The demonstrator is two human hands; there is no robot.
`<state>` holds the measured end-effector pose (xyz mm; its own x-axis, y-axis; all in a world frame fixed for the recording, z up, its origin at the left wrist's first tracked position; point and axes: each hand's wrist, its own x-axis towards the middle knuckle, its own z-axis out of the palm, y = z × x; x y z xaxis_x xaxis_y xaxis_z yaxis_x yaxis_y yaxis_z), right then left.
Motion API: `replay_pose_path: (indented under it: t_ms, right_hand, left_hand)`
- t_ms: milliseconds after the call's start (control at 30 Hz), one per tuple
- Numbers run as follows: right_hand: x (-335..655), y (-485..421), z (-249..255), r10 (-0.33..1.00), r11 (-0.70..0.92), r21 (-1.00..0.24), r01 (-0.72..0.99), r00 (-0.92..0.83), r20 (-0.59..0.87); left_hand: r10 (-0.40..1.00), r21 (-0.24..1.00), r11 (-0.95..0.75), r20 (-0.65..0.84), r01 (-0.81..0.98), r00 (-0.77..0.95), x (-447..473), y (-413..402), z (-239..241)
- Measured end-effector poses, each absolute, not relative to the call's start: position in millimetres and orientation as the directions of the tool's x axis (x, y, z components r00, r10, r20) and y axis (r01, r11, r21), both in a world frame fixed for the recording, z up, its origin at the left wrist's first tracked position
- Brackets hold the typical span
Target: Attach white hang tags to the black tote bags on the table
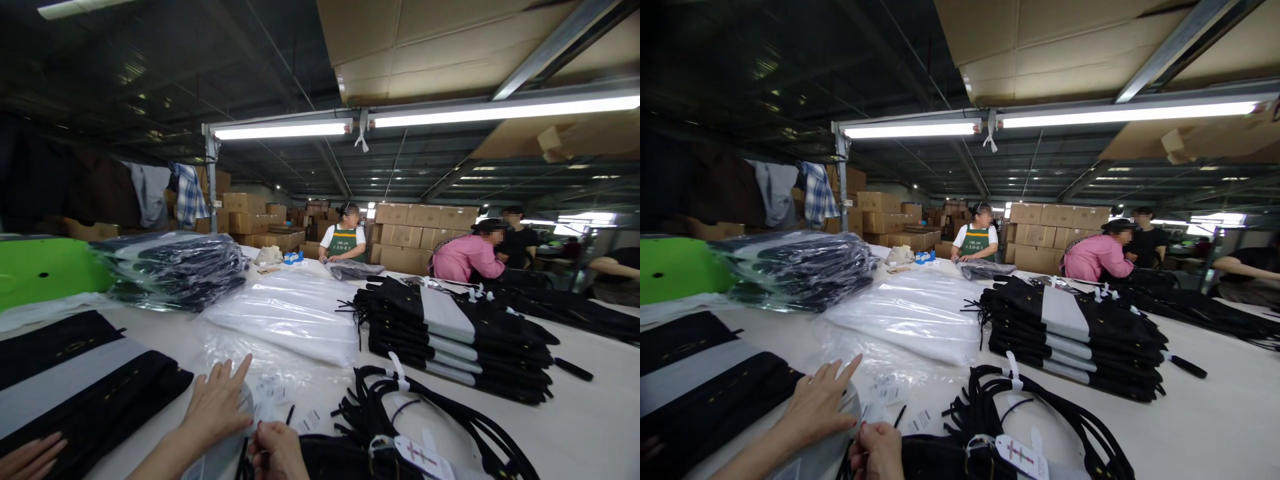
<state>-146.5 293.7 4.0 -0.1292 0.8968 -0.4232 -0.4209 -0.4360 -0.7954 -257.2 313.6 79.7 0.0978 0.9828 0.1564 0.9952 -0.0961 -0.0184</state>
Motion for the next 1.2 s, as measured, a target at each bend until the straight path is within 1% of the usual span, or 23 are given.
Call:
replay_pose_path:
  t_ms: [33,100,167,333,433,600,700,867,967,1067,1200]
  right_hand:
    - [-146.3,293.0,4.3,0.896,-0.437,-0.797,-0.417,-0.129,-0.424]
    - [-146.1,291.4,5.1,0.898,-0.432,-0.799,-0.418,-0.118,-0.423]
    - [-146.0,289.9,5.6,0.901,-0.422,-0.803,-0.421,-0.099,-0.422]
    - [-145.0,288.0,3.6,0.903,-0.400,-0.807,-0.435,-0.036,-0.428]
    - [-143.4,287.1,1.1,0.902,-0.386,-0.797,-0.464,-0.010,-0.431]
    - [-139.5,287.4,-3.0,0.893,-0.379,-0.759,-0.529,0.006,-0.450]
    - [-136.6,286.9,-1.4,0.902,-0.357,-0.737,-0.574,-0.008,-0.431]
    - [-127.3,280.6,13.2,0.939,-0.306,-0.681,-0.665,-0.091,-0.333]
    - [-116.7,276.7,28.5,0.964,-0.239,-0.666,-0.707,-0.091,-0.249]
    - [-104.0,274.2,49.0,0.988,-0.142,-0.698,-0.702,-0.058,-0.142]
    - [-85.1,268.0,85.2,0.999,-0.042,-0.778,-0.626,-0.037,-0.024]
  left_hand:
    - [0.995,-0.013,-0.053,0.090,0.999,0.054,-259.0,314.9,83.3]
    - [1.000,0.013,-0.021,-0.013,1.000,0.021,-260.1,317.0,87.0]
    - [0.998,0.034,-0.014,-0.056,0.999,0.016,-258.3,318.4,88.0]
    - [0.999,-0.003,-0.013,-0.046,1.000,0.012,-252.3,320.2,92.9]
    - [0.999,-0.001,-0.030,-0.041,1.000,0.030,-251.6,320.4,97.3]
    - [0.999,-0.001,-0.012,-0.054,1.000,0.012,-257.5,323.0,99.3]
    - [0.998,-0.007,0.022,-0.053,1.000,-0.023,-265.4,324.6,100.3]
    - [0.997,-0.004,0.060,-0.053,0.998,-0.060,-275.0,326.9,102.3]
    - [0.997,0.008,0.061,-0.056,0.998,-0.061,-275.4,327.8,102.7]
    - [0.997,0.027,0.064,-0.051,0.998,-0.062,-274.6,327.2,102.3]
    - [0.998,0.055,0.055,-0.045,0.997,-0.053,-272.9,320.2,103.7]
